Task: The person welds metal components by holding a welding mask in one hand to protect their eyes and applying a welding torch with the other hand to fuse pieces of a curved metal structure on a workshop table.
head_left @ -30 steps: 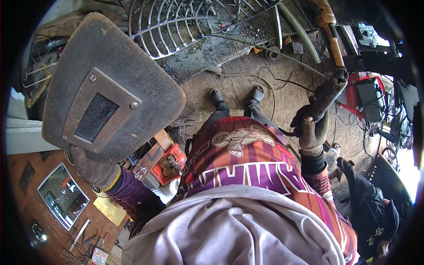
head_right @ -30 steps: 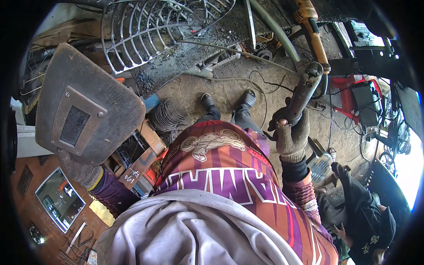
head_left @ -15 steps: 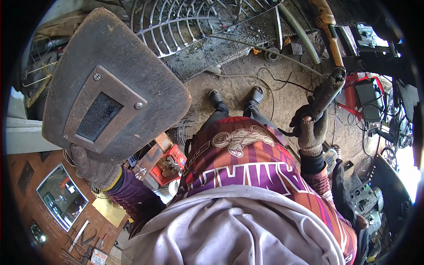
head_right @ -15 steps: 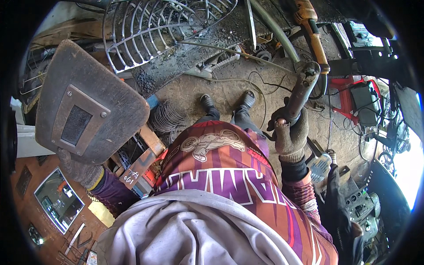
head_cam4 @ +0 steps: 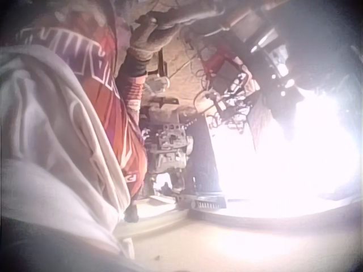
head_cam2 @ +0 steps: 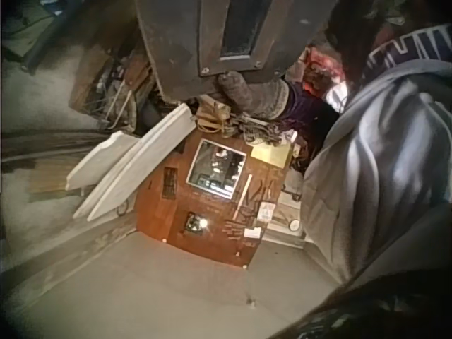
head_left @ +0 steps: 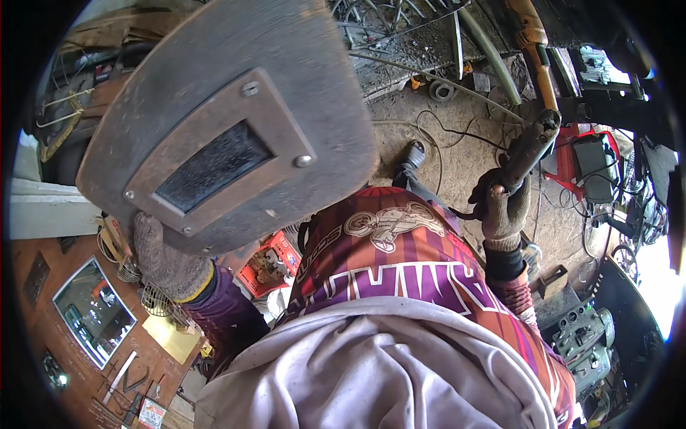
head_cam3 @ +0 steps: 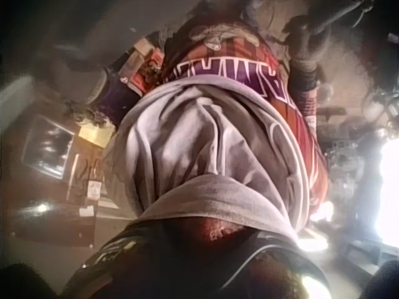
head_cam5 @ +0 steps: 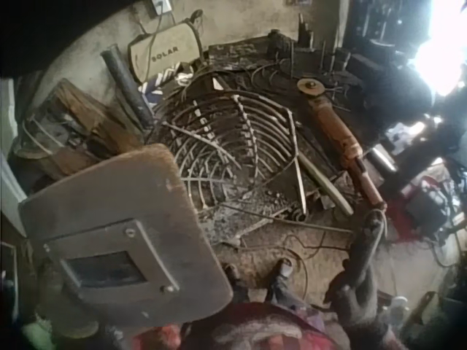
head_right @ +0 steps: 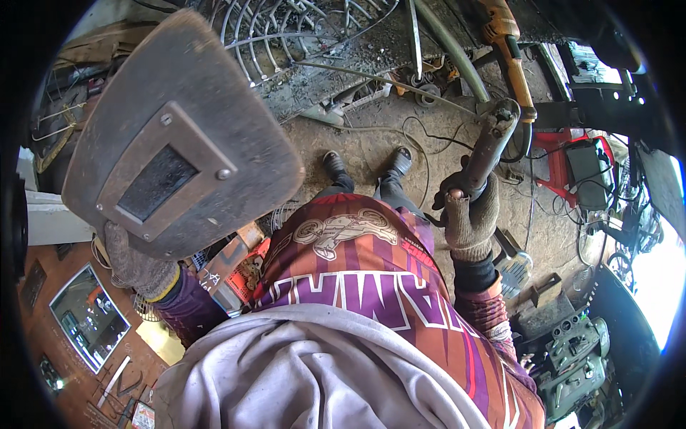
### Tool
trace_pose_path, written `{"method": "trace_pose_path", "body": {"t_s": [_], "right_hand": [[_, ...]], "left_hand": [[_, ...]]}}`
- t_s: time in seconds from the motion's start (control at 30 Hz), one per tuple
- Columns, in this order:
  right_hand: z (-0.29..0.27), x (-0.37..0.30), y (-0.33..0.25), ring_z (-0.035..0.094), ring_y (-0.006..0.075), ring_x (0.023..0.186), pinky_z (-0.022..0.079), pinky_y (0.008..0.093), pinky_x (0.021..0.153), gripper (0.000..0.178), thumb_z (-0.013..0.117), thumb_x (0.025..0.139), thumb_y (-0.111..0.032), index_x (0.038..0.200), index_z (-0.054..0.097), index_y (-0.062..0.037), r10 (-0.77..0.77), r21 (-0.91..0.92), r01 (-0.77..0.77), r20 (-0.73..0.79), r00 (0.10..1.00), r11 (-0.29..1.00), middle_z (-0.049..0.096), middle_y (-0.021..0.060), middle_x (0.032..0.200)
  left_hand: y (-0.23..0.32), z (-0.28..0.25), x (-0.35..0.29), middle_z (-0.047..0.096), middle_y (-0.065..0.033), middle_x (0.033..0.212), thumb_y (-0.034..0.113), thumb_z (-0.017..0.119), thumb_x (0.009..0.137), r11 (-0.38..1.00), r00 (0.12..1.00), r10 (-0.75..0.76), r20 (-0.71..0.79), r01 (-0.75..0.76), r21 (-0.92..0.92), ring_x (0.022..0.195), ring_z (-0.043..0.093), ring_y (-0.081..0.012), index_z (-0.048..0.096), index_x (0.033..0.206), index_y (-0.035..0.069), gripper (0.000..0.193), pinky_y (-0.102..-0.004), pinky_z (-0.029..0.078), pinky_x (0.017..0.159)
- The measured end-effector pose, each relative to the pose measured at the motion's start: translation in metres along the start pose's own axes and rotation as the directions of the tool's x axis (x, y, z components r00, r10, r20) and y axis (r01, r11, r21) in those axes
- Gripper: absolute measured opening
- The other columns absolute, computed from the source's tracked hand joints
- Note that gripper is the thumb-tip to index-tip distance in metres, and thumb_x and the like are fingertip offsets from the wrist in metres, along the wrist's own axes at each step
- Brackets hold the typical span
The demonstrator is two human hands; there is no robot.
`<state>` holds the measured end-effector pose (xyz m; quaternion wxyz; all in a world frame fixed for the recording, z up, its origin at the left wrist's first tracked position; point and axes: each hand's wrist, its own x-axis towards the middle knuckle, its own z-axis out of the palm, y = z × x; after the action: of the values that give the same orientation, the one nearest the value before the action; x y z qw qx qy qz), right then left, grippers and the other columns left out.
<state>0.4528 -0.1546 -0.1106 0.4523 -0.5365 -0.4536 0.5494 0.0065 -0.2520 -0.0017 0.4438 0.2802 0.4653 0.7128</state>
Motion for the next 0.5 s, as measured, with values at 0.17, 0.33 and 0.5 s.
{"method": "trace_pose_path", "body": {"t_s": [0.17,0.33,0.5], "right_hand": [[-0.003,0.001,0.008,0.058,0.0112,0.061,0.045,0.0214,0.048,0.073,0.068,0.085,-0.045,0.130,0.038,0.0035,-0.006,-0.024,0.006,0.011,1.000,1.000,0.060,0.0061,0.083],[0.004,0.002,0.003,0.058,0.0122,0.063,0.047,0.0233,0.052,0.067,0.068,0.087,-0.040,0.131,0.038,0.0011,-0.073,0.022,0.073,0.014,0.997,0.997,0.060,0.0064,0.083],[0.005,0.003,0.002,0.057,0.0126,0.065,0.049,0.0265,0.058,0.065,0.069,0.088,-0.033,0.132,0.036,0.0012,-0.081,0.095,0.076,0.054,0.995,0.993,0.059,0.0064,0.084]], "left_hand": [[-0.017,0.039,0.008,0.051,-0.0201,0.131,0.016,0.046,0.095,0.941,0.983,0.092,0.159,-0.138,0.310,0.120,0.052,-0.0282,0.042,0.135,0.002,0.042,-0.0427,0.044,0.102],[-0.023,0.015,0.005,0.051,-0.0182,0.129,0.009,0.056,0.089,0.266,0.920,0.222,0.324,-0.376,0.887,0.117,0.052,-0.0229,0.040,0.137,0.002,0.051,-0.0393,0.043,0.101],[-0.018,0.066,0.010,0.057,-0.0173,0.124,0.002,0.058,0.088,0.874,0.978,0.186,0.097,-0.209,0.439,0.111,0.059,-0.0231,0.044,0.135,0.001,0.049,-0.0348,0.048,0.099]]}}
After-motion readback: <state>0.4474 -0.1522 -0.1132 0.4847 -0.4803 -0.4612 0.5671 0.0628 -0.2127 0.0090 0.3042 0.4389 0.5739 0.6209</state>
